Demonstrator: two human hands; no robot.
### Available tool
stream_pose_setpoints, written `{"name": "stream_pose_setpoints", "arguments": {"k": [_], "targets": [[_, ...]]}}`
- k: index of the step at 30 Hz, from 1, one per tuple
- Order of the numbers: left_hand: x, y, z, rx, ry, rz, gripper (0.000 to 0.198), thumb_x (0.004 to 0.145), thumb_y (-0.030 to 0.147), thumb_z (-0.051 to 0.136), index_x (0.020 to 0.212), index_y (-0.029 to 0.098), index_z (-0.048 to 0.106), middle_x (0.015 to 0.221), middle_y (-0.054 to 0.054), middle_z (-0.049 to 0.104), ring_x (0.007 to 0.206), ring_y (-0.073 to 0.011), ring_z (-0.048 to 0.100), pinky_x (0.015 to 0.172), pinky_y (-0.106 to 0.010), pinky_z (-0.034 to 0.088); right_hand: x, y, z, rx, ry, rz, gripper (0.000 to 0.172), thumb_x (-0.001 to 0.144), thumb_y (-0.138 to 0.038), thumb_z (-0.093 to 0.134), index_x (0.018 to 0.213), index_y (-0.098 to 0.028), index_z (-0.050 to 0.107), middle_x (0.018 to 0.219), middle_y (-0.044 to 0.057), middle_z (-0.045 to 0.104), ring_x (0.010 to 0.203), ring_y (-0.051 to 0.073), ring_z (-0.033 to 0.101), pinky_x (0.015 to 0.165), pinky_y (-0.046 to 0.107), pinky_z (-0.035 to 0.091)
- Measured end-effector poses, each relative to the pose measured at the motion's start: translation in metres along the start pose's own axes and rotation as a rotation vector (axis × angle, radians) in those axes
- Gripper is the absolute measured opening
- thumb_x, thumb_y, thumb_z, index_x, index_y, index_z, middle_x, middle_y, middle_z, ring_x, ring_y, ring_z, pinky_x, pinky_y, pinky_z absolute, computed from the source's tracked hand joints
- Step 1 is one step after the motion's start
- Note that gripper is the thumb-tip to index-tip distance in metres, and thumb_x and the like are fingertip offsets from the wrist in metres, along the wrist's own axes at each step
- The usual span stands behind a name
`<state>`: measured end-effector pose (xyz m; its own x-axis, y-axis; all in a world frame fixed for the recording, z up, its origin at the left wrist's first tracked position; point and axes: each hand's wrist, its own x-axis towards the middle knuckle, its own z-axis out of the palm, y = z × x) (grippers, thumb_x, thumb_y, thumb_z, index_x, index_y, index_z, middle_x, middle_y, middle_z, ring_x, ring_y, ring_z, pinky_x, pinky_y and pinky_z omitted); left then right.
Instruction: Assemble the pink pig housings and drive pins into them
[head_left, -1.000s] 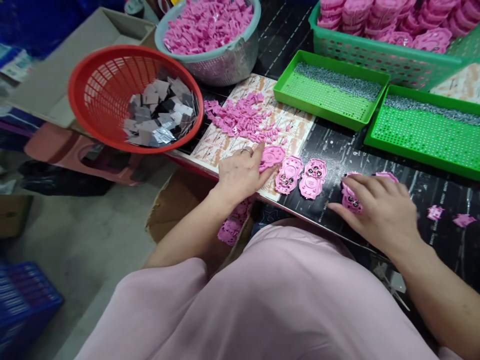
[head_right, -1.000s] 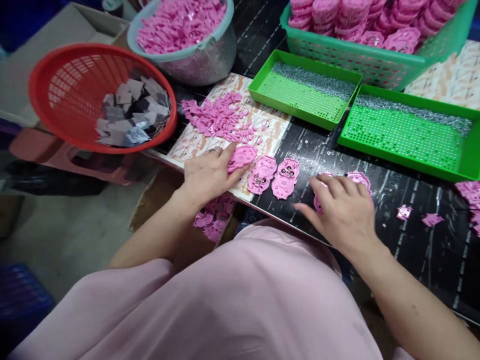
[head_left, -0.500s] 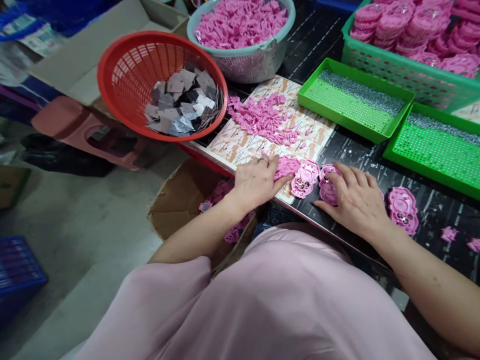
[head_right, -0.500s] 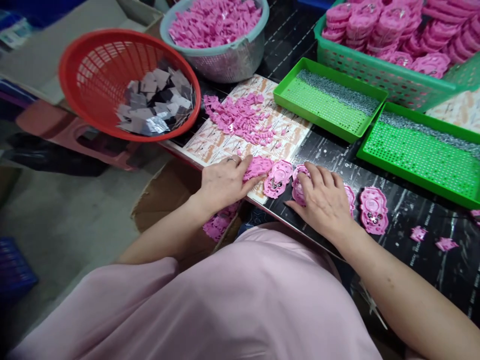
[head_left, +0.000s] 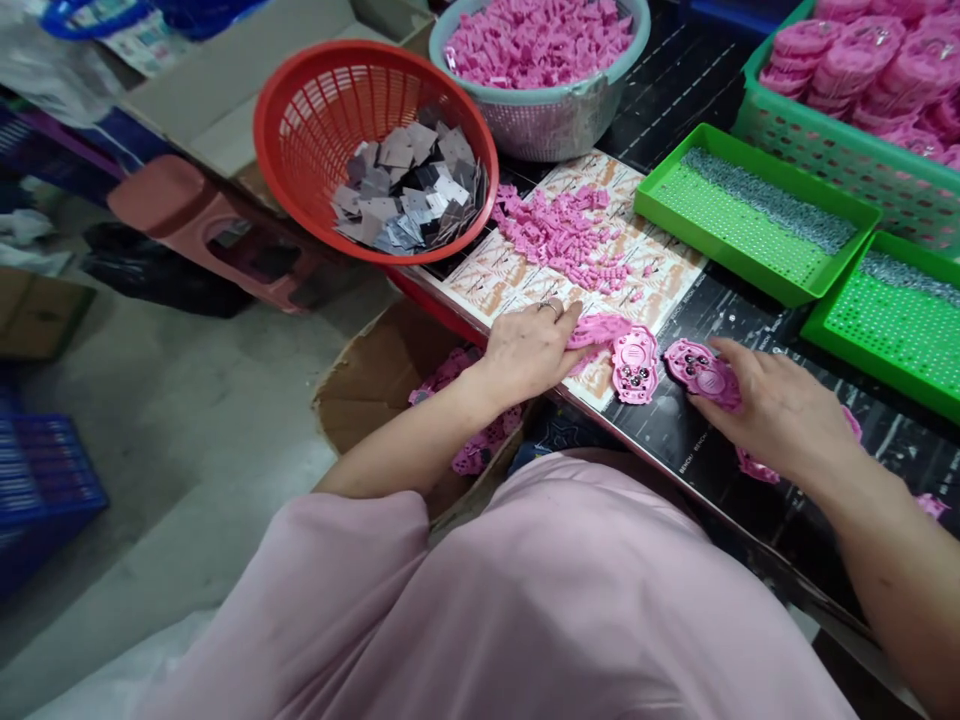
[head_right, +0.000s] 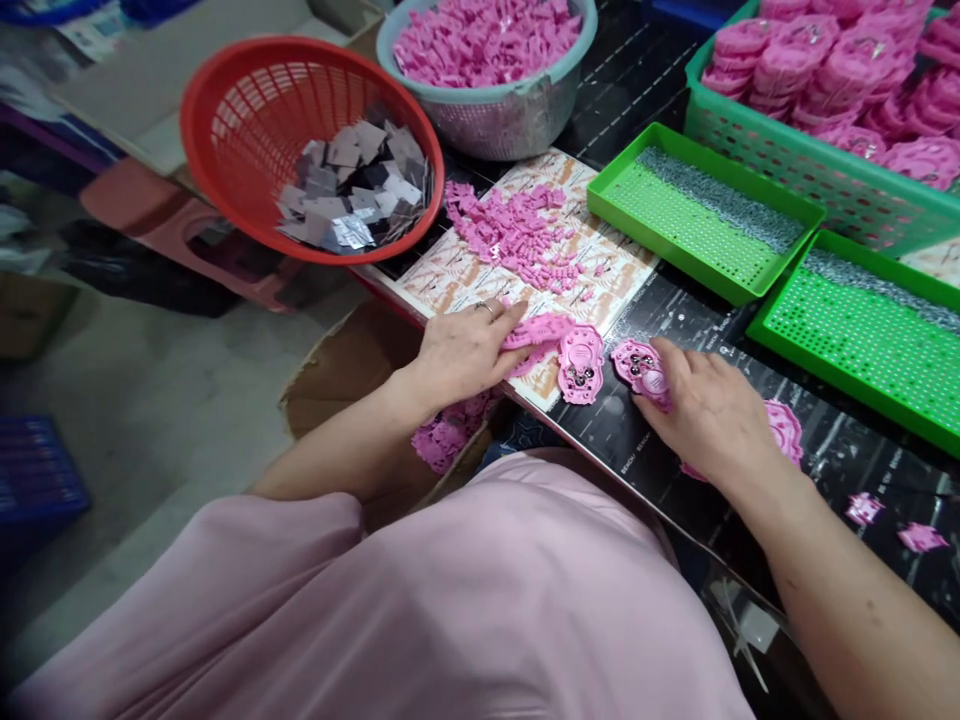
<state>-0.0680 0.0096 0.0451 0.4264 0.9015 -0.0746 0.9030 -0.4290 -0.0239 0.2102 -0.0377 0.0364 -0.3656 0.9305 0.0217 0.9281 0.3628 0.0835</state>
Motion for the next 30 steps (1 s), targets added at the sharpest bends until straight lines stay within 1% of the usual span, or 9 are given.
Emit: {"name": "stream_pose_setpoints", "arguments": {"k": [5,9,13,15,17,20,23,27,30], "targets": [[0.001,-0.027,-0.01,0.031,0.001,-0.065,0.055,0.099,0.048,0.039,0.145,0.017,0.043,0.126,-0.015,0.059,0.106,-0.0285,0.063,0.081,-0.035,0.05,0.009,0.028,0.007,0.123,-0.03,-0.171,0.056,0.085,-0.04,0.055,0.134,-0.012,0.049,0.106,0.014,0.07,0.091,0.03,0.064,0.076,0.04,0.052],[-0.003,-0.057,-0.008,0.083,-0.003,-0.101,0.056,0.098,0.042,0.04,0.147,0.015,0.039,0.128,-0.015,0.057,0.109,-0.0294,0.061,0.086,-0.037,0.05,0.017,0.036,0.014,0.231,-0.014,-0.354,0.05,0.085,-0.027,0.05,0.134,-0.016,0.049,0.117,0.012,0.067,0.101,0.027,0.064,0.086,0.042,0.053],[-0.012,-0.089,0.004,0.087,-0.058,0.001,0.055,0.094,0.028,0.04,0.148,0.02,0.037,0.13,-0.013,0.055,0.113,-0.025,0.058,0.09,-0.033,0.049,0.02,0.039,0.013,0.239,-0.03,-0.485,0.055,0.081,-0.009,0.041,0.133,-0.023,0.05,0.126,0.008,0.063,0.115,0.025,0.06,0.09,0.044,0.052],[-0.015,-0.103,0.01,0.074,-0.1,0.071,0.058,0.09,0.02,0.04,0.148,0.021,0.037,0.132,-0.011,0.054,0.116,-0.0222,0.056,0.094,-0.031,0.047,0.023,0.041,0.008,0.246,-0.007,-0.535,0.054,0.081,-0.009,0.04,0.132,-0.023,0.052,0.13,0.009,0.062,0.115,0.026,0.06,0.088,0.046,0.053],[-0.016,-0.112,0.014,0.067,-0.126,0.116,0.061,0.087,0.016,0.04,0.148,0.021,0.038,0.133,-0.011,0.053,0.117,-0.0212,0.054,0.095,-0.031,0.047,0.031,0.041,-0.001,0.281,0.056,-0.556,0.046,0.086,-0.018,0.043,0.13,-0.021,0.054,0.13,0.012,0.061,0.112,0.027,0.062,0.086,0.046,0.055],[-0.011,-0.118,0.016,0.073,-0.141,0.18,0.06,0.087,0.014,0.039,0.147,0.019,0.04,0.134,-0.013,0.053,0.116,-0.0229,0.055,0.095,-0.033,0.047,0.056,0.024,-0.018,0.313,0.129,-0.534,0.037,0.093,-0.032,0.044,0.122,-0.019,0.061,0.122,0.012,0.065,0.105,0.026,0.064,0.084,0.042,0.056],[-0.003,-0.116,0.014,0.079,-0.152,0.243,0.06,0.086,0.012,0.041,0.145,0.018,0.043,0.135,-0.015,0.053,0.117,-0.0244,0.055,0.096,-0.035,0.046,0.093,-0.01,-0.024,0.305,0.114,-0.568,0.033,0.096,-0.027,0.04,0.108,-0.02,0.07,0.108,0.008,0.071,0.097,0.022,0.066,0.086,0.038,0.054],[0.005,-0.117,0.007,0.048,-0.186,0.286,0.061,0.084,0.01,0.043,0.144,0.019,0.043,0.136,-0.013,0.052,0.12,-0.0237,0.054,0.098,-0.034,0.044,0.141,-0.054,-0.01,0.229,0.017,-0.569,0.036,0.092,-0.016,0.04,0.112,-0.021,0.07,0.11,0.008,0.07,0.097,0.021,0.063,0.083,0.036,0.051],[0.005,-0.122,0.0,-0.014,-0.216,0.299,0.062,0.084,0.014,0.046,0.145,0.021,0.041,0.138,-0.012,0.05,0.119,-0.0229,0.054,0.097,-0.032,0.043,0.165,-0.071,0.005,0.176,-0.006,-0.556,0.036,0.093,-0.019,0.04,0.113,-0.021,0.07,0.108,0.011,0.068,0.093,0.022,0.061,0.079,0.035,0.048]]}}
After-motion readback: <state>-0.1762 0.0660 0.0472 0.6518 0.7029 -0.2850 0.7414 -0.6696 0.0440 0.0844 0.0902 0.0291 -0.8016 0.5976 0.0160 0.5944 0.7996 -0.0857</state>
